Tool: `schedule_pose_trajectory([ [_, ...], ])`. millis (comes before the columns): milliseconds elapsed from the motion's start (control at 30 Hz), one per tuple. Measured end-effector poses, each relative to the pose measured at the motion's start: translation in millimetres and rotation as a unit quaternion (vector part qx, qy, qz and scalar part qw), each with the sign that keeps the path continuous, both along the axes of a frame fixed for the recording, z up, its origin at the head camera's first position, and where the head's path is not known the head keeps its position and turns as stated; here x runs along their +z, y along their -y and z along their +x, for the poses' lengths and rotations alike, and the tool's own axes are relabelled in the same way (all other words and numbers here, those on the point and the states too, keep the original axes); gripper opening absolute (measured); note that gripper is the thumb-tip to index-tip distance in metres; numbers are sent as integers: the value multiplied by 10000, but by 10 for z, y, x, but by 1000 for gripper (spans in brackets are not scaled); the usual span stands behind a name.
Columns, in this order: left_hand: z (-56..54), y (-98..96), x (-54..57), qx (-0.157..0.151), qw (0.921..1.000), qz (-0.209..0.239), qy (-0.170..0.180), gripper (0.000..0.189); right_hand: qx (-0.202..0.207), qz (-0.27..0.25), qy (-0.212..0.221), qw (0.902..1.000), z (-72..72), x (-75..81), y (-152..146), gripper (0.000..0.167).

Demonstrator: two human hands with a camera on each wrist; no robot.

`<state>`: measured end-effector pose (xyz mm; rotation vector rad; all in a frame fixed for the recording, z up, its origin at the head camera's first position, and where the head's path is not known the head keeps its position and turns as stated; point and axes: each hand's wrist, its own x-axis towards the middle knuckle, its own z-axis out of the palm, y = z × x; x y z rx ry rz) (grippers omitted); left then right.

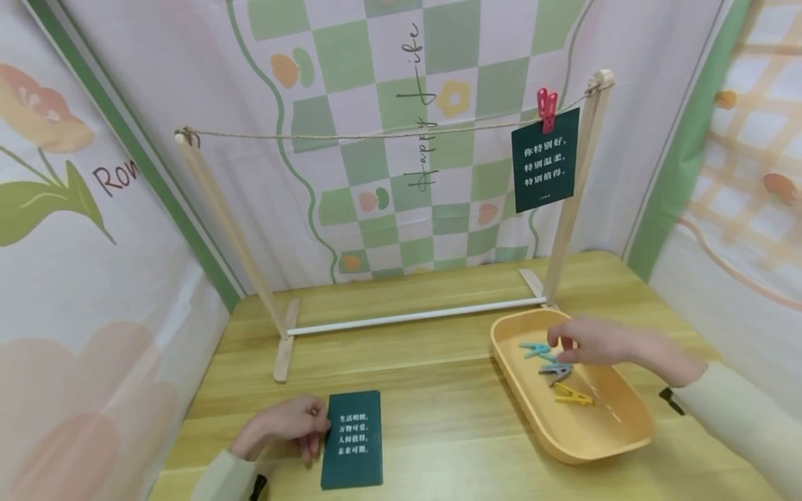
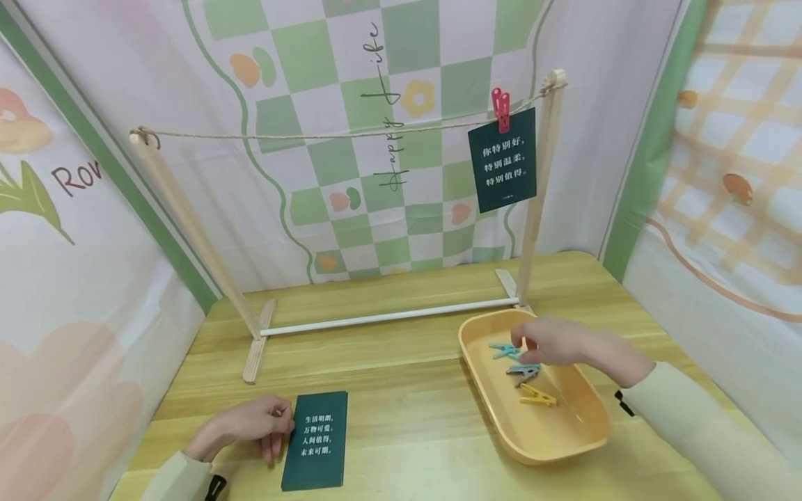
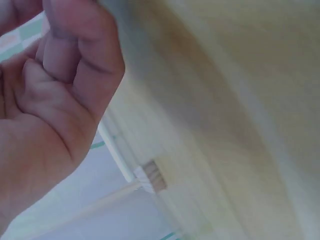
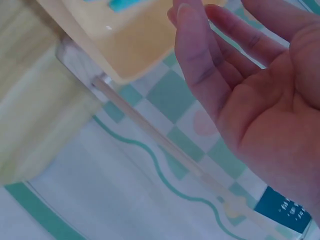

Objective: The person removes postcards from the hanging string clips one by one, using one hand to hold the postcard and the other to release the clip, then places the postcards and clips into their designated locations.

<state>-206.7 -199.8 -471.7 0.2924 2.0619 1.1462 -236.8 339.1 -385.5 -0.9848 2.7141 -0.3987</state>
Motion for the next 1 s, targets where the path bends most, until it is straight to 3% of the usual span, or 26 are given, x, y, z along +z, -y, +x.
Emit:
schedule_pose_trajectory([
  [200,-91,-67,109,-285,9976,118,-626,19,-185,-131,-673,9975,-79,291,37,7],
  [367,-146,-148,182,-121,9936,266,-1091,23,-362,11,-831,9959,-167,575,148,8],
  [467,-207,-226,223,-82,9888,428,-1428,25,-363,100,-1148,9927,-210,782,203,7],
  [667,-343,-370,358,-350,9743,528,-2160,24,-288,133,-1533,9877,-269,1104,323,6],
  [833,-384,-438,459,-426,9692,507,-2373,22,-252,204,-1596,9866,-279,1319,415,5],
  [1000,-413,-508,519,-488,9667,433,-2473,23,-505,216,-1734,9833,-304,1599,447,4],
])
